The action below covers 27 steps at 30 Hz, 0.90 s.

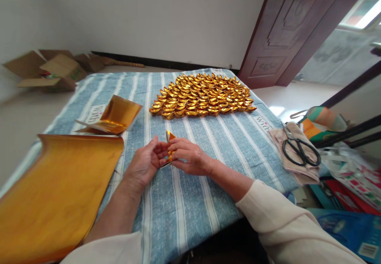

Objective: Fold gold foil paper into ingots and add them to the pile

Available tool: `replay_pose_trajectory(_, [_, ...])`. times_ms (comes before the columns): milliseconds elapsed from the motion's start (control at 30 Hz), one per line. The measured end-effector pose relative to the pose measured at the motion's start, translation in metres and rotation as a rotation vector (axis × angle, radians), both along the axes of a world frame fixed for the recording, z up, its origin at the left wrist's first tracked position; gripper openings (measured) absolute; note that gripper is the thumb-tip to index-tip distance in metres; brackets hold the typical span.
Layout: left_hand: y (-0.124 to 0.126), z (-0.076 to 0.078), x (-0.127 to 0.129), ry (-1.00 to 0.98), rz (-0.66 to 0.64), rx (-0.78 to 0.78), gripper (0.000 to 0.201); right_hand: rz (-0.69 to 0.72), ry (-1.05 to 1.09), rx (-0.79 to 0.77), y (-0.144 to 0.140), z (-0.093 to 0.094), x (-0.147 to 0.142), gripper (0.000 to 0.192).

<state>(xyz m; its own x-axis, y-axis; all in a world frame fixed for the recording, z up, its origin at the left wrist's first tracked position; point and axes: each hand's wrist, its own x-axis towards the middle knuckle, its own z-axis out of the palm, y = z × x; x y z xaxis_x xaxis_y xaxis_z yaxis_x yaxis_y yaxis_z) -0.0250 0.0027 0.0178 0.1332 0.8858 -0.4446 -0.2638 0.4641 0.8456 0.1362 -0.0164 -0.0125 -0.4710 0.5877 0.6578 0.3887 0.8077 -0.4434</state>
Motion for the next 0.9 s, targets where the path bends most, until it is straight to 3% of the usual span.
replay_pose_trajectory(233, [-0.007, -0.007, -0.002, -0.096, 0.008, 0.002, 0.016, 0.099, 0.134, 0.014, -0.013, 0.006, -0.002, 0.010])
replay_pose_trajectory(633, [-0.013, -0.013, -0.005, -0.171, -0.042, 0.014, 0.021, 0.115, 0.125, -0.047, -0.021, 0.009, -0.002, 0.015])
replay_pose_trajectory(900, [-0.016, -0.016, -0.003, -0.225, 0.025, 0.040, 0.016, -0.056, 0.199, -0.127, -0.022, 0.000, 0.002, 0.006])
